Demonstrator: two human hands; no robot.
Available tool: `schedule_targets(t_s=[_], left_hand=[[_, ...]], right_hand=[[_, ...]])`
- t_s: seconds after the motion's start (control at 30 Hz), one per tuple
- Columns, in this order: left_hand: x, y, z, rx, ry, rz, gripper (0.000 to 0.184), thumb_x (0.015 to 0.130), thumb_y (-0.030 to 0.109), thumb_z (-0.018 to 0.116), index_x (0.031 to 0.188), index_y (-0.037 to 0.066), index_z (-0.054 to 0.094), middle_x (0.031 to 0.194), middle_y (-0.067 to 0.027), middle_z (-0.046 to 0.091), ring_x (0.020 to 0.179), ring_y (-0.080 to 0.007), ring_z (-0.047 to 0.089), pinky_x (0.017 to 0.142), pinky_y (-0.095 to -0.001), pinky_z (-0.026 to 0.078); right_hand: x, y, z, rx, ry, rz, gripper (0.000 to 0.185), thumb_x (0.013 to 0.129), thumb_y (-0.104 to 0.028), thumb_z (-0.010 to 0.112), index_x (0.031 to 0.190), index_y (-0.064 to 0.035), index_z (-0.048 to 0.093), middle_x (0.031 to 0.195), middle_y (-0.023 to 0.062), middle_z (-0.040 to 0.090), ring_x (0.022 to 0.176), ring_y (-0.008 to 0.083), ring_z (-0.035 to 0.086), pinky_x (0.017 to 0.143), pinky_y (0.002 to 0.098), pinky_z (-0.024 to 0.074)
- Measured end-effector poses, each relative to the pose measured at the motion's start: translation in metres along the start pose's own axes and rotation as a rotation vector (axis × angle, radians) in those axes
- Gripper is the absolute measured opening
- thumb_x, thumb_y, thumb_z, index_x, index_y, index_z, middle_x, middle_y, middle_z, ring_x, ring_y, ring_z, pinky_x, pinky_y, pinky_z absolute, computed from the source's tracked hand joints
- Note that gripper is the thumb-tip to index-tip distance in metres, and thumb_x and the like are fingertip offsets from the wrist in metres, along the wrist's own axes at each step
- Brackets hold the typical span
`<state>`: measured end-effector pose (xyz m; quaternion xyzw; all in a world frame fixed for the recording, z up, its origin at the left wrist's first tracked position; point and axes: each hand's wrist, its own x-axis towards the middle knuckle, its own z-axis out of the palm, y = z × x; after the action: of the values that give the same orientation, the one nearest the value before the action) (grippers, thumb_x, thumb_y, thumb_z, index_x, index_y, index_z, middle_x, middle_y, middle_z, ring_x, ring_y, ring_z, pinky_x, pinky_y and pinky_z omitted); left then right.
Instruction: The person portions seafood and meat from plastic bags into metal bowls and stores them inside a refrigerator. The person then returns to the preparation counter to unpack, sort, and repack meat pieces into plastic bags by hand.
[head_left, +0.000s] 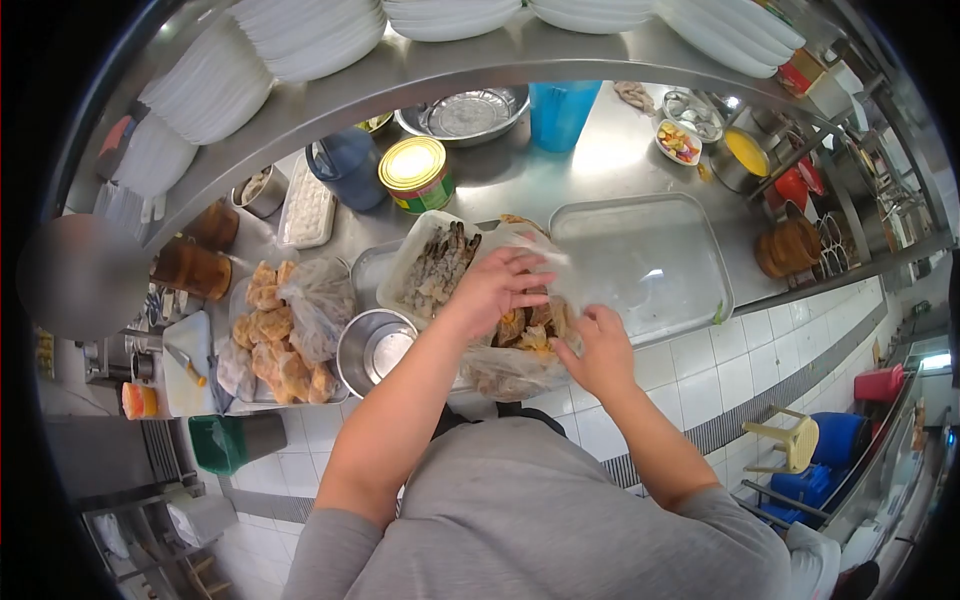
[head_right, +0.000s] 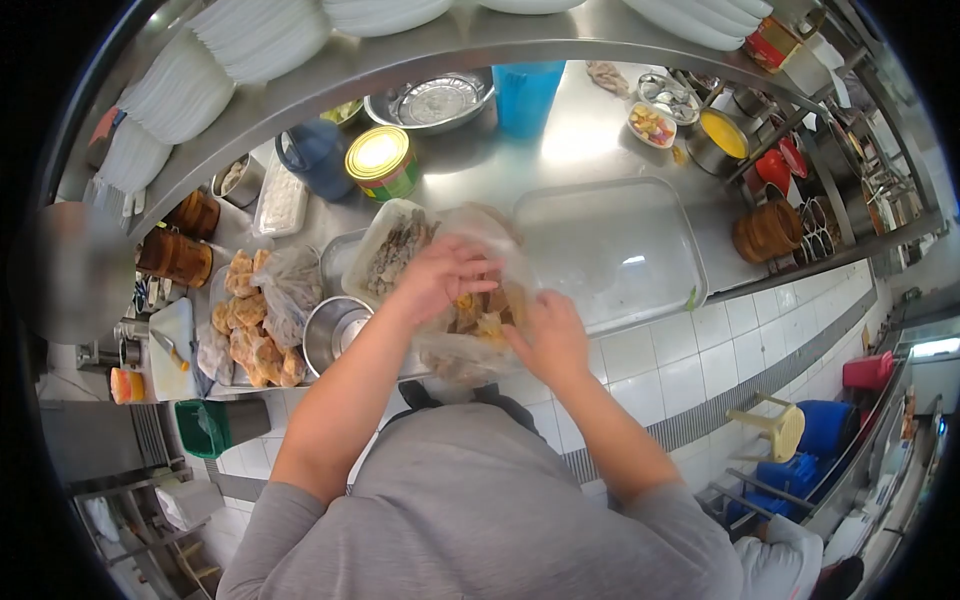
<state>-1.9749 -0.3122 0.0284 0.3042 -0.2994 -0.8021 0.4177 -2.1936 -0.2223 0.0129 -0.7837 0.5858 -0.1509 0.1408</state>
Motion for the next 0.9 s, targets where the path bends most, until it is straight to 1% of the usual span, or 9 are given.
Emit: schedule_targets(t_s=[0.07,0.17,0.27,0.33,0.43,0.53,0.6,0.83,0.9], left_hand=[[0.006,-0.018,0.003,0.086,0.049,-0.040,0.053,0.086,-0.005,0.052,0.139,-0.001,0.049,0.140,-0.0192,0.057,0.125,-0.0339,0.060,0.101,-0.0434,0.053],[0.007,-0.043,-0.008,1.209,0.215,0.140,0.042,0.085,0.003,0.058,0.126,0.004,0.063,0.134,-0.0233,0.055,0.126,-0.0390,0.056,0.106,-0.0427,0.048],[-0.010,-0.067,-0.027,1.424,0.240,0.079,0.049,0.080,0.016,0.069,0.128,0.008,0.064,0.130,-0.0254,0.055,0.124,-0.0428,0.054,0.107,-0.0455,0.045],[-0.015,-0.076,-0.038,1.514,0.119,-0.010,0.065,0.072,0.028,0.078,0.131,0.008,0.061,0.140,-0.0280,0.049,0.128,-0.0455,0.051,0.110,-0.0457,0.044],[-0.027,-0.062,0.002,1.827,0.129,-0.245,0.087,0.069,0.040,0.081,0.144,0.009,0.050,0.159,-0.0306,0.028,0.139,-0.0484,0.040,0.112,-0.0491,0.040],[-0.031,-0.056,0.029,1.888,0.095,-0.362,0.091,0.071,0.047,0.076,0.146,0.005,0.047,0.160,-0.0298,0.025,0.144,-0.0459,0.035,0.112,-0.0516,0.039],[-0.033,-0.066,0.034,1.878,0.107,-0.369,0.091,0.071,0.045,0.078,0.146,0.004,0.046,0.160,-0.0301,0.024,0.143,-0.0461,0.035,0.110,-0.0520,0.042],[-0.026,-0.087,0.022,1.806,0.139,-0.389,0.073,0.072,0.028,0.083,0.136,0.008,0.056,0.150,-0.0287,0.027,0.130,-0.0487,0.047,0.103,-0.0470,0.051],[-0.030,-0.085,0.014,1.787,0.103,-0.382,0.073,0.071,0.026,0.082,0.136,0.008,0.056,0.150,-0.0294,0.027,0.127,-0.0486,0.050,0.102,-0.0459,0.051]], right_hand=[[0.008,-0.005,0.007,0.143,0.263,-0.102,0.027,0.085,-0.027,0.073,0.101,-0.0043,0.073,0.103,0.0172,0.063,0.102,0.0361,0.060,0.085,0.0468,0.0525],[0.022,0.003,0.044,0.245,0.109,-0.427,0.024,0.082,-0.016,0.072,0.104,-0.0053,0.070,0.105,0.0209,0.062,0.103,0.0385,0.059,0.087,0.0478,0.0516],[0.035,-0.001,0.053,0.184,0.122,-0.395,0.022,0.081,-0.012,0.069,0.102,-0.0067,0.069,0.109,0.0187,0.063,0.103,0.0388,0.061,0.087,0.0492,0.0513],[0.042,-0.002,0.047,0.467,0.102,0.127,0.027,0.080,-0.010,0.067,0.107,-0.0078,0.068,0.114,0.0184,0.063,0.103,0.0393,0.061,0.088,0.0498,0.0513],[0.050,0.004,0.017,0.007,0.120,-0.283,0.042,0.086,-0.012,0.066,0.128,-0.0124,0.063,0.120,0.0192,0.063,0.109,0.0392,0.062,0.088,0.0478,0.0526],[0.062,0.021,0.031,-0.070,0.092,-0.382,0.060,0.088,-0.011,0.065,0.145,-0.0200,0.053,0.127,0.0165,0.061,0.115,0.0371,0.062,0.088,0.0468,0.0537],[0.067,0.004,0.022,-0.123,-0.464,-0.063,0.080,0.086,-0.008,0.063,0.158,-0.0270,0.034,0.155,0.0272,0.037,0.132,0.0415,0.052,0.103,0.0474,0.0497],[0.048,0.005,0.060,-0.352,-0.210,-0.098,0.064,0.087,-0.013,0.064,0.148,-0.0147,0.046,0.137,0.0170,0.055,0.123,0.0388,0.058,0.094,0.0488,0.0513],[0.050,0.037,0.091,-0.346,-0.128,-0.226,0.065,0.088,-0.013,0.063,0.150,-0.0146,0.044,0.143,0.0235,0.047,0.130,0.0434,0.050,0.100,0.0512,0.0487]])
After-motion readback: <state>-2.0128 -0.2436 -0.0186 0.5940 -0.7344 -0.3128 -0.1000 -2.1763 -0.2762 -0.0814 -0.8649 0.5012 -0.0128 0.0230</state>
